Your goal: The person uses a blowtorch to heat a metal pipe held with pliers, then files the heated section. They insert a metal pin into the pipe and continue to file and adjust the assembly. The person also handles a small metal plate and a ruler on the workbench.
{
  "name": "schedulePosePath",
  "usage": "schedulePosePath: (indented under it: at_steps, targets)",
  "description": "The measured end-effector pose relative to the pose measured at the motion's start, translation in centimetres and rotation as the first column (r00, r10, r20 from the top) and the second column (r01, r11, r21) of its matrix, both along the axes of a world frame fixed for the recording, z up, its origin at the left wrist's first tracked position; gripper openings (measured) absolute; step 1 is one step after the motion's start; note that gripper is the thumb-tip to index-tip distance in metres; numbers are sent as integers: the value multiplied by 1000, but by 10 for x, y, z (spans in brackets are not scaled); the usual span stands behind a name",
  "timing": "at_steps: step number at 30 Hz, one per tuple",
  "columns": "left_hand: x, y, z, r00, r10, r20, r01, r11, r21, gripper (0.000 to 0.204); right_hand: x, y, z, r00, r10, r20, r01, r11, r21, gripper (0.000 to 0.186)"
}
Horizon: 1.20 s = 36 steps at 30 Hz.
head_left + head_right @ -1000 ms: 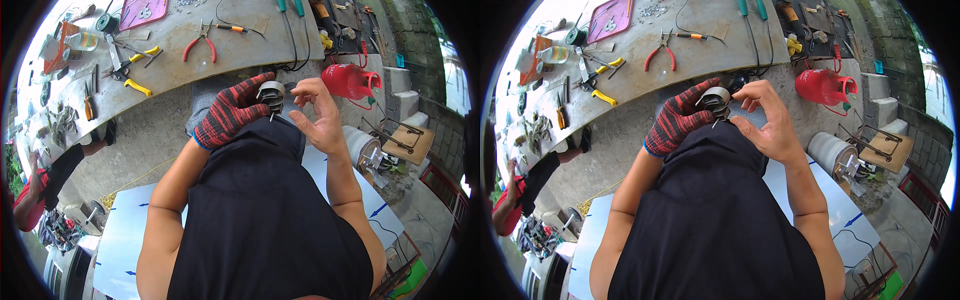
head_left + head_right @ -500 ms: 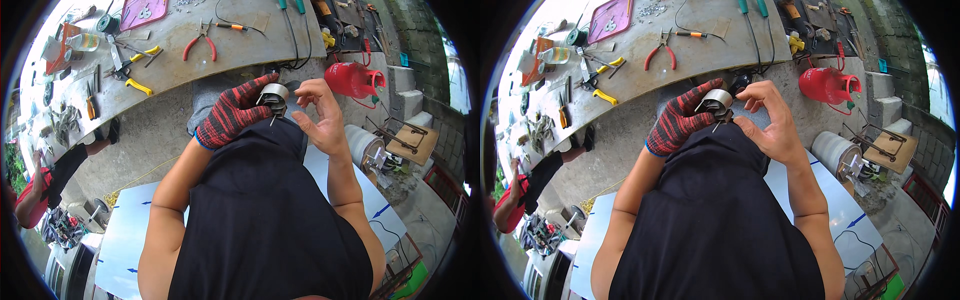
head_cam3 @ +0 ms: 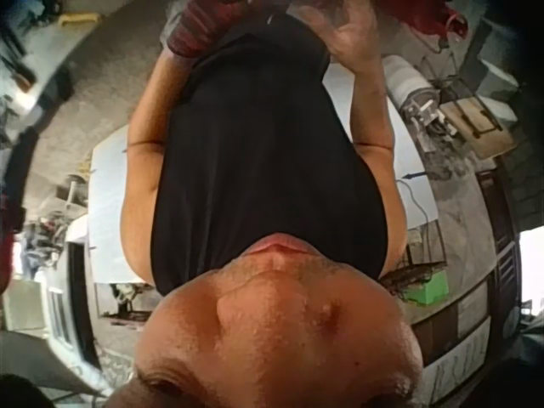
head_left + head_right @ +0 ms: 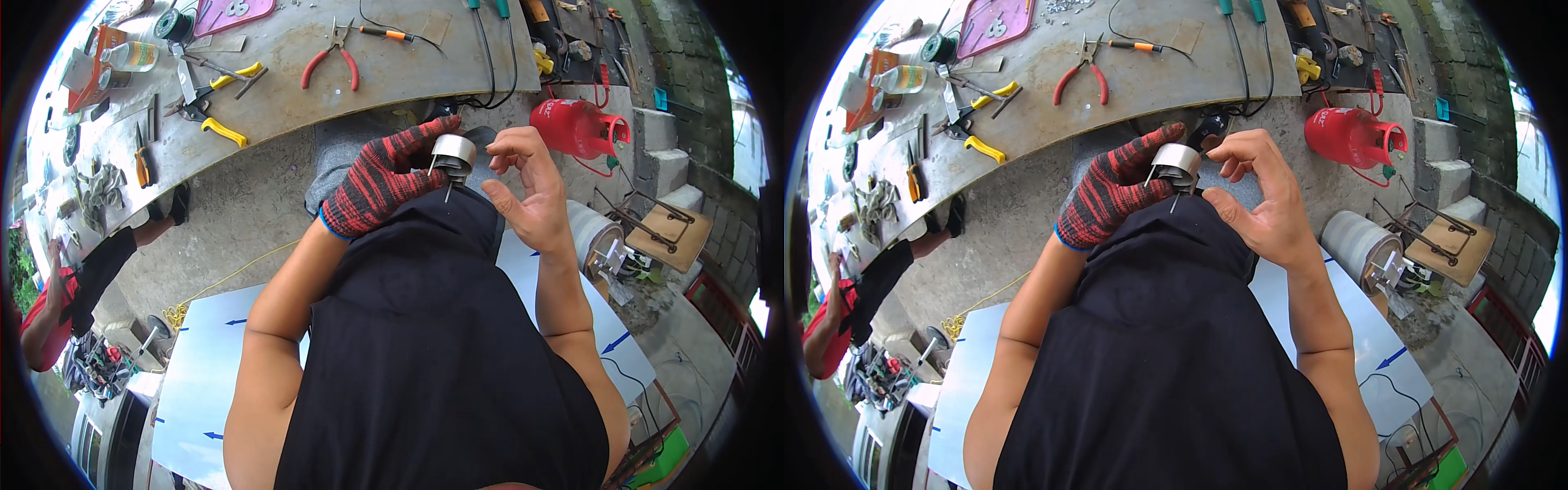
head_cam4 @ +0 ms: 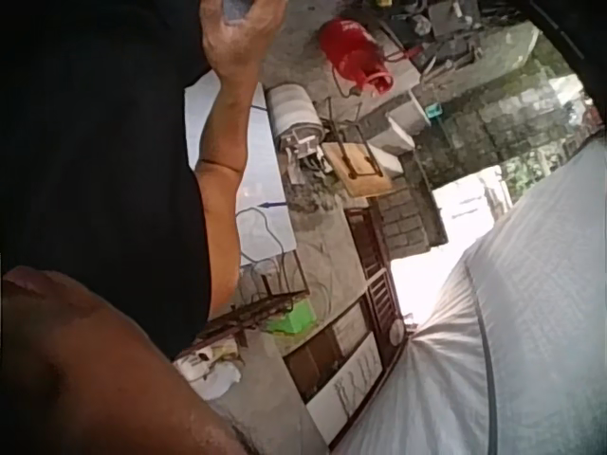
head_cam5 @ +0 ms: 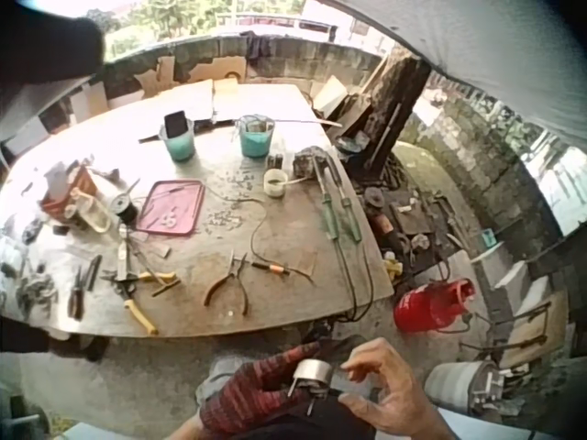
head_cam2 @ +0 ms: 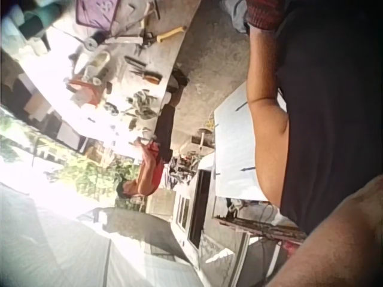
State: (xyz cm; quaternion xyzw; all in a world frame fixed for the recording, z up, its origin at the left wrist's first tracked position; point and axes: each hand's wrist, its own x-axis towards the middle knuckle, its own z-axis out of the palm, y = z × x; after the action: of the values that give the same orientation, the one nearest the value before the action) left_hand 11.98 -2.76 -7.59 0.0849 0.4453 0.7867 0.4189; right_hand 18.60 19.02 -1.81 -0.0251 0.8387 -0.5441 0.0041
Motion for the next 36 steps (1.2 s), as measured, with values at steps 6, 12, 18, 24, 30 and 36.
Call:
schedulePosePath:
  at_steps: [6, 12, 18, 24, 30, 36]
  targets:
    - [-3, -1, -8, 985, 41, -166, -66, 987, -146, 70, -6, -1, -2, 1000, 19, 6, -19, 1000, 10, 37]
    - [-34, -24, -26, 892, 325, -315, -408, 878, -251, 79, -48, 14, -19, 993, -113, -46, 116, 991, 65, 31]
    - [-91, -72, 0, 724, 501, -473, -660, 703, -265, 69, -163, 39, -63, 942, -300, -150, 322, 933, 158, 28]
    - [-105, -97, 16, 612, 612, -500, -776, 585, -234, 66, -296, 45, -131, 879, -477, -30, 476, 870, 126, 47]
    - [-111, -108, 18, 572, 614, -544, -810, 528, -256, 66, -361, 35, -171, 853, -517, 67, 520, 853, -45, 55]
    - [-122, -112, 31, 528, 645, -553, -843, 473, -254, 67, -387, 34, -176, 863, -505, 11, 504, 862, 58, 29]
